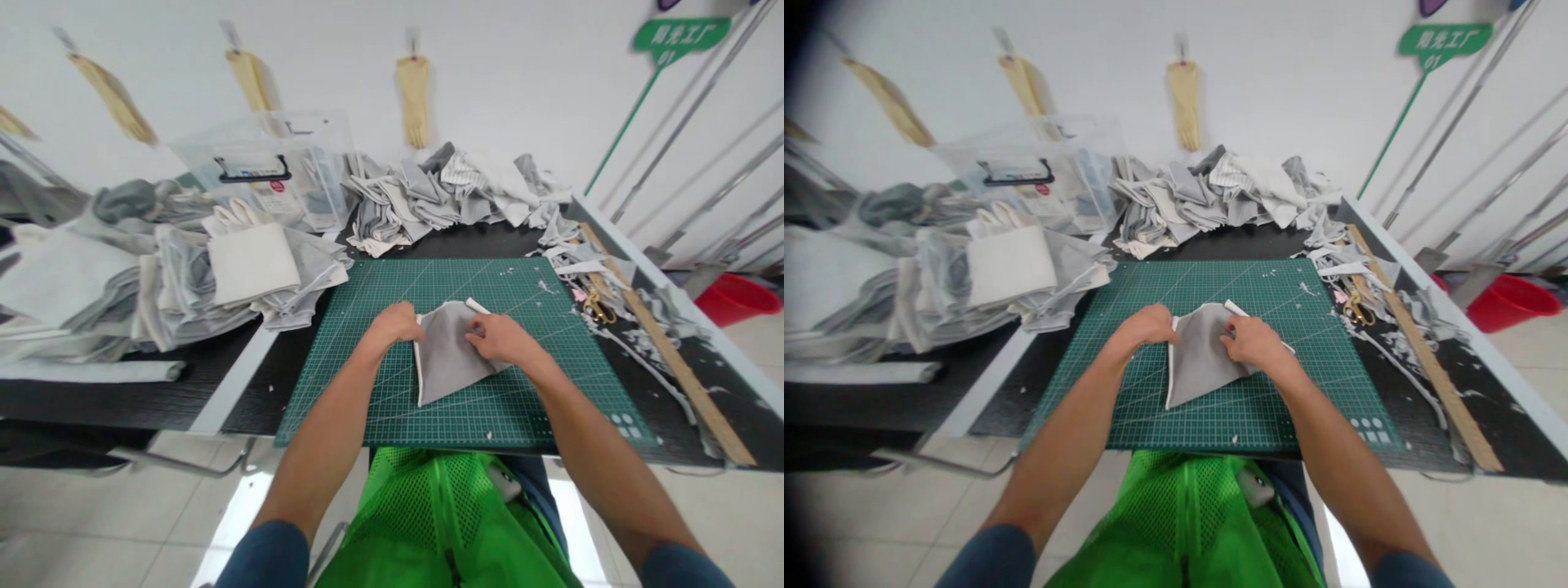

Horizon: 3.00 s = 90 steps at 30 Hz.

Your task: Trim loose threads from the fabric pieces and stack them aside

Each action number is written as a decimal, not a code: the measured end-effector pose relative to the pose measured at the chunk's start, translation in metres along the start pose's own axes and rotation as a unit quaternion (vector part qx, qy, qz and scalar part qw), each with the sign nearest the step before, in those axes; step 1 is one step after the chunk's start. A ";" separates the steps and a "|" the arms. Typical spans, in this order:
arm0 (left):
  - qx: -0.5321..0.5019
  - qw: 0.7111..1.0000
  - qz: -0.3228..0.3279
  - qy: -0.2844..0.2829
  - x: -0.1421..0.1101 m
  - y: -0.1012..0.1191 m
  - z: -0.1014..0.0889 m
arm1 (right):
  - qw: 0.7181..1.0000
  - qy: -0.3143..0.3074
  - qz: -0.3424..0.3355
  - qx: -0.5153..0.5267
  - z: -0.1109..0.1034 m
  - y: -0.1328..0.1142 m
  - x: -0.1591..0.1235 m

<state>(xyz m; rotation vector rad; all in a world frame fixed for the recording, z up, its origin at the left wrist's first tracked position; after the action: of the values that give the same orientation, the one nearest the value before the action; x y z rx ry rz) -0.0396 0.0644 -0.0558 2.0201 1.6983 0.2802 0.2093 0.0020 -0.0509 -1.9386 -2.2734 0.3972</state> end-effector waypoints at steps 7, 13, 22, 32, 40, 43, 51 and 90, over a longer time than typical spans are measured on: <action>-0.337 0.941 0.027 0.003 0.006 0.007 0.004 | 0.996 0.001 0.084 -0.034 0.003 0.008 0.000; -0.512 0.850 0.032 0.120 -0.001 0.030 0.009 | 0.996 0.070 0.053 0.019 0.000 0.013 0.003; -0.512 0.843 0.110 0.124 -0.018 0.051 0.005 | 0.881 0.340 -0.091 0.316 -0.015 -0.015 -0.006; -0.450 0.866 0.185 0.116 -0.025 0.055 0.008 | 0.864 0.322 -0.089 0.376 -0.013 -0.024 -0.010; -0.371 0.893 0.223 0.125 -0.036 0.062 0.009 | 0.846 0.324 -0.076 0.417 -0.020 -0.025 -0.016; -0.373 0.893 0.216 0.125 -0.036 0.062 0.010 | 0.836 0.312 -0.053 0.448 -0.020 -0.025 -0.016; -0.399 0.887 0.201 0.115 -0.034 0.062 0.009 | 0.793 0.272 -0.020 0.545 -0.015 -0.022 -0.011; -0.446 0.855 0.264 0.026 -0.047 0.076 0.008 | 0.809 0.316 -0.041 0.495 -0.021 -0.021 -0.015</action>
<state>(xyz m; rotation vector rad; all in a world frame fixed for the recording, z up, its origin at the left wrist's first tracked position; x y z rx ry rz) 0.0198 0.0087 -0.0187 1.6625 0.7202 1.0847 0.1973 -0.0130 -0.0236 -1.1493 -1.2684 0.6311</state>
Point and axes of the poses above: each hand's wrist, its own x-axis towards the middle knuckle, its own z-axis out of the palm, y = z × x, the point moved 1 cm from there along x, towards the middle knuckle, and after that the axes turned 4 degrees about y, right-handed, at the moved point
